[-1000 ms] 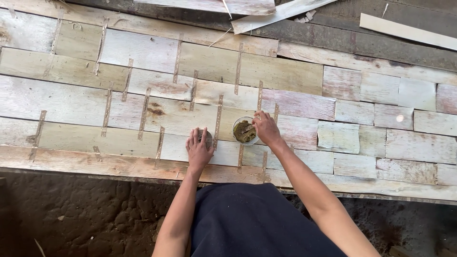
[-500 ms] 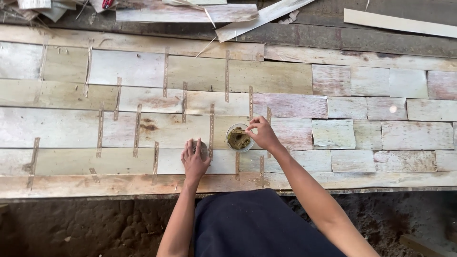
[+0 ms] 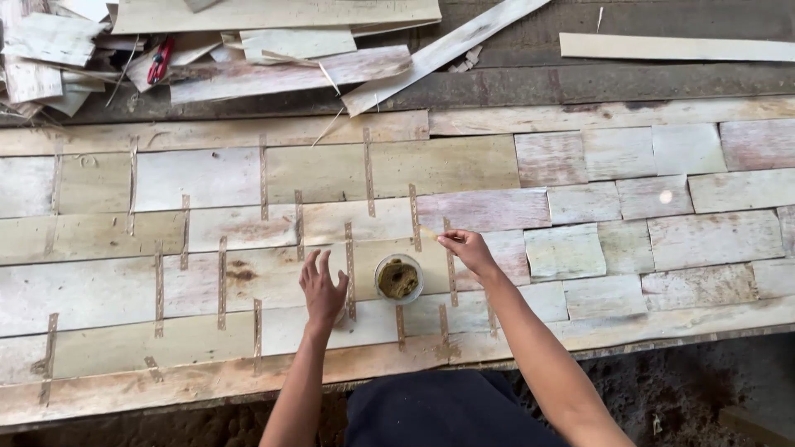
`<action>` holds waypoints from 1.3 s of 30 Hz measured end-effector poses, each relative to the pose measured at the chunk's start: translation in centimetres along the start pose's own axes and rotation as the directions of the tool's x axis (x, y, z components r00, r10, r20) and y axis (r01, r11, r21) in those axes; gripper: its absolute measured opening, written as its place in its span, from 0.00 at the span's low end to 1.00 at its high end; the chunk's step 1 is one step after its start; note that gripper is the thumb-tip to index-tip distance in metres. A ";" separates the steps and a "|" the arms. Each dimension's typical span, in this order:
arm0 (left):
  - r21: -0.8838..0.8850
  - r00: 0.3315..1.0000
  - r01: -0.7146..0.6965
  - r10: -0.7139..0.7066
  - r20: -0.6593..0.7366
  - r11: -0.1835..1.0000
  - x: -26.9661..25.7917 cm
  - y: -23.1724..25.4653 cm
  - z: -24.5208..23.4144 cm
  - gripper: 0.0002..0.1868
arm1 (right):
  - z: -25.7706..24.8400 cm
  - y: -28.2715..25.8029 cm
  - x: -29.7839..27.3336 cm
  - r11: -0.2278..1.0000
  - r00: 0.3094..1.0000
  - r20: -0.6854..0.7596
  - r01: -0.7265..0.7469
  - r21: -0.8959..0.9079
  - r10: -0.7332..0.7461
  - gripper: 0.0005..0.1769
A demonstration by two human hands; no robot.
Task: Applying glue to thin wood strips and inserting them into gaps between wooden panels on a large surface.
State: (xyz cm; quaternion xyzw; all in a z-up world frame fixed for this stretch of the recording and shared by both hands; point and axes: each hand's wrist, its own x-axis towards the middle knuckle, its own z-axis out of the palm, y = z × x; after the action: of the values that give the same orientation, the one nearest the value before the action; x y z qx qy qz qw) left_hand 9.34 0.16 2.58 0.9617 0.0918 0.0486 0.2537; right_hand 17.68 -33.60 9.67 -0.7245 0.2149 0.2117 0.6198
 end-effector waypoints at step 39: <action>0.231 0.908 -0.410 0.418 0.015 0.882 29.0 17.7 20.9 0.32 | -4.1 -15.0 36.5 0.752 0.971 0.241 0.159 -0.640 0.000 0.15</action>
State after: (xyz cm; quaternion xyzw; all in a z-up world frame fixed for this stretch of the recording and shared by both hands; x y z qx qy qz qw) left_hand 43.35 -19.12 -5.34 0.9808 -0.1063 0.1076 0.1234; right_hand 56.29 -37.39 1.49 -0.8749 0.0242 0.3276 0.3558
